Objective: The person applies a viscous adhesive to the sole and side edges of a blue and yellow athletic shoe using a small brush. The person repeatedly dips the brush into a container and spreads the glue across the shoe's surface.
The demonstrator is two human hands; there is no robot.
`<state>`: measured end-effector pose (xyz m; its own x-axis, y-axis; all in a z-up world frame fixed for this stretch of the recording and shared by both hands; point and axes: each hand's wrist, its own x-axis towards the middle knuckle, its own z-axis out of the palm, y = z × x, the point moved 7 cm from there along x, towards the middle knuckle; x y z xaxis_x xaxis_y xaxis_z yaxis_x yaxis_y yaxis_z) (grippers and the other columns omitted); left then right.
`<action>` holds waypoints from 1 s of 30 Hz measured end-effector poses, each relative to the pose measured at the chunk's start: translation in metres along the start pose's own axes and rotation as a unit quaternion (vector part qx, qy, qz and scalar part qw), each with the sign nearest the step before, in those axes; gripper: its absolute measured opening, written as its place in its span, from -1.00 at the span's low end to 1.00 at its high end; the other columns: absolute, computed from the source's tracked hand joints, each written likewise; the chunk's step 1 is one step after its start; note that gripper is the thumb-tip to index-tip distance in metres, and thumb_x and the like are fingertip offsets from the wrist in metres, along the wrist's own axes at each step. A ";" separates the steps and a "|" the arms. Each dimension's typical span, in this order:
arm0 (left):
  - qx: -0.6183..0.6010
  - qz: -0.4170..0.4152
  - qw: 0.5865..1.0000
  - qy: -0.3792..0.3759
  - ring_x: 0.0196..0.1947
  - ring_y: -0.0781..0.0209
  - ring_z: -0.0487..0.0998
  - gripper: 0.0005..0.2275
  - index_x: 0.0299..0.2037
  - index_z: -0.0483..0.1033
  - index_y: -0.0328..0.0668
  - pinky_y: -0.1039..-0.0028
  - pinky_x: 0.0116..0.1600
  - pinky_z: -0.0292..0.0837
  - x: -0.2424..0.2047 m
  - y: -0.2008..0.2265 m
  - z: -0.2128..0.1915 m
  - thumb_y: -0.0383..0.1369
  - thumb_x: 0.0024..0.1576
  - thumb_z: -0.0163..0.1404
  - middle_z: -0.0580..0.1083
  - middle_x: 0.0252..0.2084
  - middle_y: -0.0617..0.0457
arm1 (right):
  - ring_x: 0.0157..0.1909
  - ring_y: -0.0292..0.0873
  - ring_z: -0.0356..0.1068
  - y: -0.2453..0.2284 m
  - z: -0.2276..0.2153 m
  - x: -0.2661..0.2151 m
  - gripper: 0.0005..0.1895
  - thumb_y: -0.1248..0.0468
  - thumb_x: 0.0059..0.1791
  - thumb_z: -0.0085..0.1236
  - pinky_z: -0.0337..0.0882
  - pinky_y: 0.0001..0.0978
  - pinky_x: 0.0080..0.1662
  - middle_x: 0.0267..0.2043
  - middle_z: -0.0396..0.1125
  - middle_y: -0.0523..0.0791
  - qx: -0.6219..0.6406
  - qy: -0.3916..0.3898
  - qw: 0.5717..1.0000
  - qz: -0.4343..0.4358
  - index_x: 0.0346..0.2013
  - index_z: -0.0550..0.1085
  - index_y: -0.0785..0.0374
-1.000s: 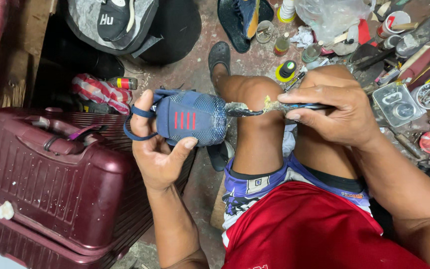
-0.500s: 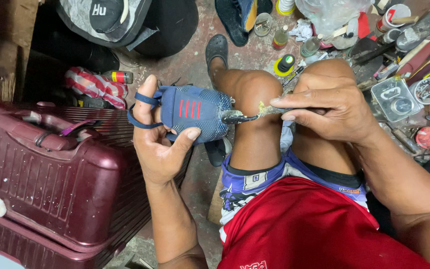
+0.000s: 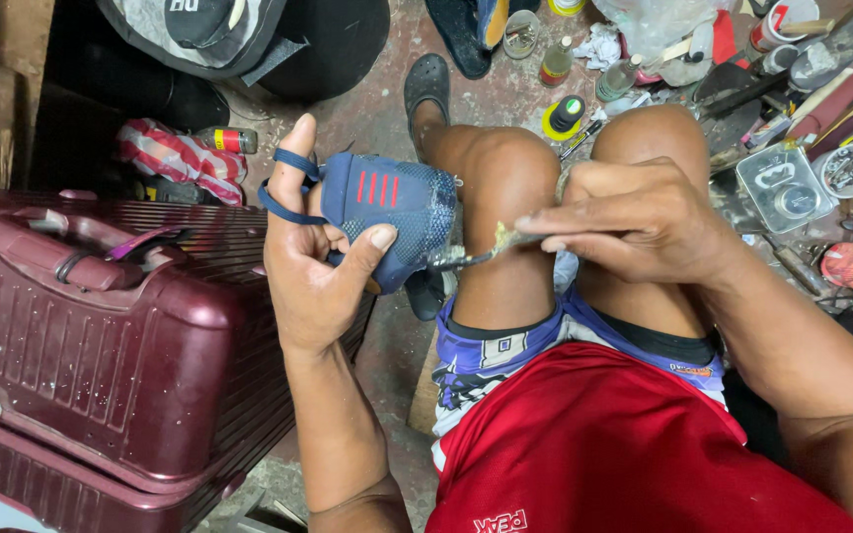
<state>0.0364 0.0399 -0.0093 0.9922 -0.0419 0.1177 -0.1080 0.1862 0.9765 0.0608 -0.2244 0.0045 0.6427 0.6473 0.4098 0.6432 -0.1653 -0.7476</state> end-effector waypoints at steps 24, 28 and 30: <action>0.085 0.097 0.991 -0.027 0.34 0.12 0.44 -0.21 0.49 0.12 -0.29 0.34 0.45 0.38 -0.025 -0.015 -0.017 -0.49 0.09 0.36 0.36 0.37 -0.16 | -0.38 -0.29 0.28 0.028 -0.007 -0.016 -0.68 0.37 -0.03 0.30 0.23 -0.46 -0.31 -0.39 0.34 -0.14 0.058 0.050 0.993 0.089 0.03 0.58 0.26; 0.103 0.108 0.988 -0.039 0.35 0.11 0.45 -0.22 0.48 0.12 -0.29 0.34 0.46 0.38 -0.023 -0.012 -0.014 -0.51 0.10 0.35 0.37 0.37 -0.16 | -0.42 -0.27 0.27 0.026 -0.006 -0.014 -0.67 0.36 -0.05 0.32 0.20 -0.43 -0.33 -0.43 0.32 -0.13 0.052 0.030 0.996 0.068 0.01 0.58 0.26; 0.109 0.108 0.987 -0.038 0.34 0.11 0.46 -0.23 0.49 0.12 -0.29 0.34 0.46 0.38 -0.022 -0.011 -0.012 -0.51 0.11 0.35 0.38 0.36 -0.16 | -0.44 -0.26 0.25 0.025 -0.005 -0.013 -0.67 0.36 -0.07 0.33 0.18 -0.41 -0.35 -0.46 0.30 -0.12 0.043 0.024 0.996 0.068 0.00 0.59 0.26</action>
<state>0.0165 0.0508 -0.0253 0.9376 -0.1002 0.3329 -0.3361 -0.0161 0.9417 0.0712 -0.2408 -0.0166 0.7416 0.5871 0.3247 0.5125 -0.1836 -0.8388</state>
